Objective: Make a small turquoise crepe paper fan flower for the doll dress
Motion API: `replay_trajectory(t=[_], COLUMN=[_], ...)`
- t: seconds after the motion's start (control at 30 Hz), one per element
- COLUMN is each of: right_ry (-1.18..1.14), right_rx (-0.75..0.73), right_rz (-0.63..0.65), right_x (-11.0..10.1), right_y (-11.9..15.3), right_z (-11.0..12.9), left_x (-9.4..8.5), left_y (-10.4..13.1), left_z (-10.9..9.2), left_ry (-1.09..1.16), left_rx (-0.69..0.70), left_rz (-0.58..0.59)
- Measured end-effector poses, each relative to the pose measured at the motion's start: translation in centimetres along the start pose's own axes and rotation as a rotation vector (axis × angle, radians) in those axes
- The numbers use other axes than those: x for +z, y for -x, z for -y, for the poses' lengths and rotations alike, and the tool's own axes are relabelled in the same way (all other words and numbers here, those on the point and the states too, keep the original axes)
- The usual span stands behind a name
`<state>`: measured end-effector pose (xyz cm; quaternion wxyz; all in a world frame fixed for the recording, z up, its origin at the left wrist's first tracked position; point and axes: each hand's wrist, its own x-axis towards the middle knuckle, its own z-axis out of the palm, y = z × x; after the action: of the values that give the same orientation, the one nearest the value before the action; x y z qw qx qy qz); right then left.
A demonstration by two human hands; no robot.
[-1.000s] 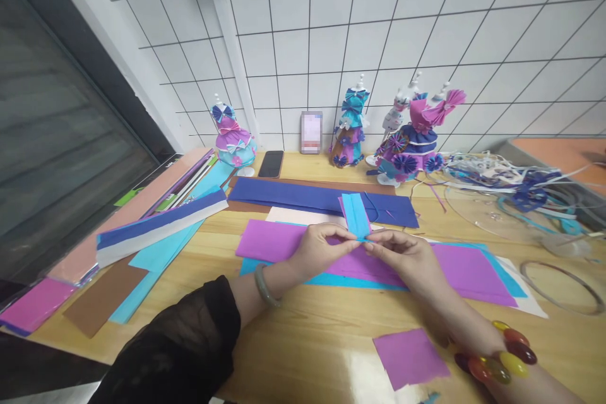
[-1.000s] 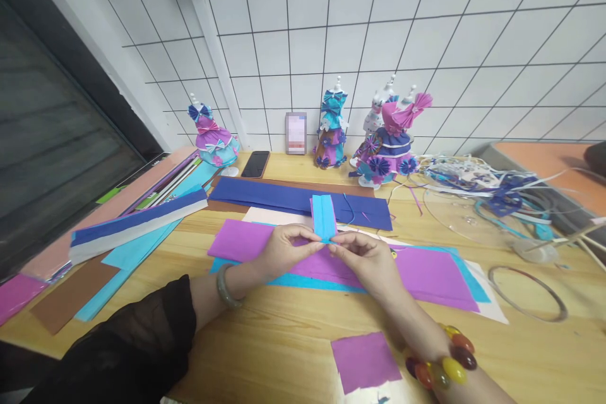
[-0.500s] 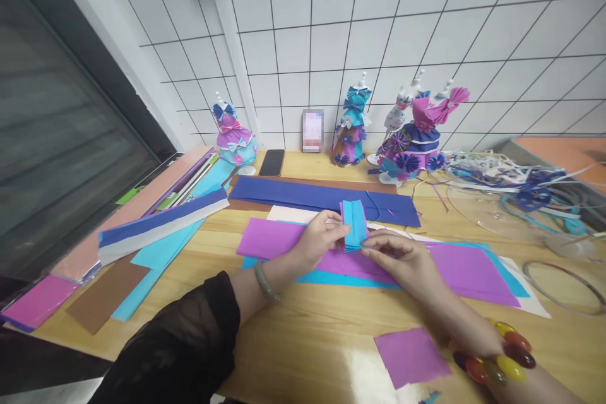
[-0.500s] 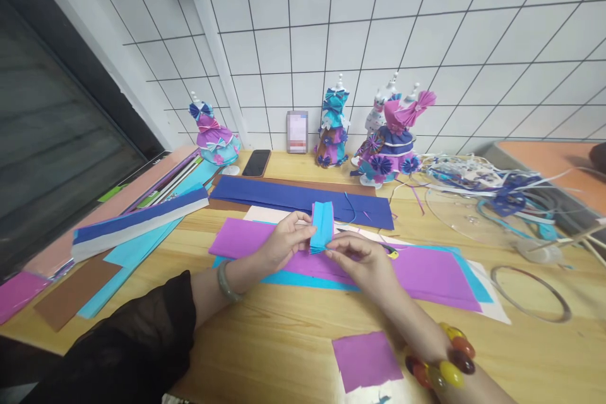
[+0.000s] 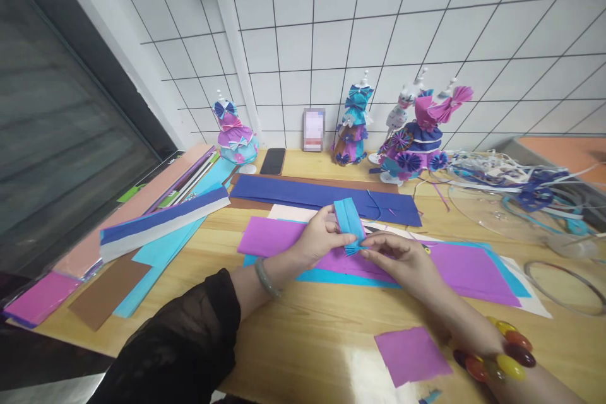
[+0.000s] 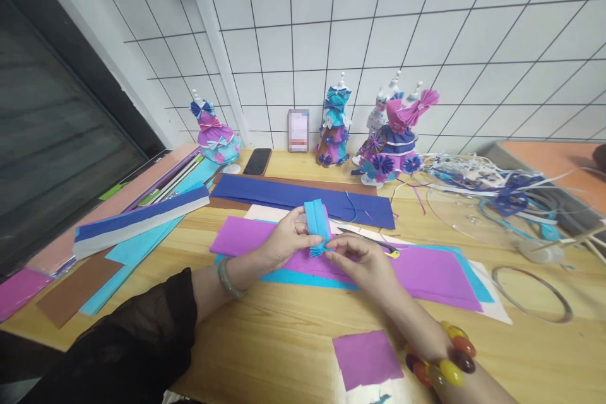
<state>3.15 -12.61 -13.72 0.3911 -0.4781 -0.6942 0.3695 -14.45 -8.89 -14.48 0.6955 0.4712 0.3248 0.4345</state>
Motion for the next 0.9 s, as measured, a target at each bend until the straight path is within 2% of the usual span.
replay_trajectory(t=[0.23, 0.53, 0.9], right_ry=[0.01, -0.006, -0.12], right_rx=[0.019, -0.034, 0.094], right_rz=[-0.001, 0.014, 0.002], right_x=[0.04, -0.01, 0.18], right_y=[0.1, -0.05, -0.15], right_z=[0.01, 0.43, 0.1], left_x=[0.1, 0.27, 0.17], left_y=[0.12, 0.3, 0.25], left_z=[-0.08, -0.46, -0.11], left_ry=[-0.003, -0.042, -0.131], left_rx=[0.017, 0.028, 0.053], left_rz=[-0.023, -0.001, 0.017])
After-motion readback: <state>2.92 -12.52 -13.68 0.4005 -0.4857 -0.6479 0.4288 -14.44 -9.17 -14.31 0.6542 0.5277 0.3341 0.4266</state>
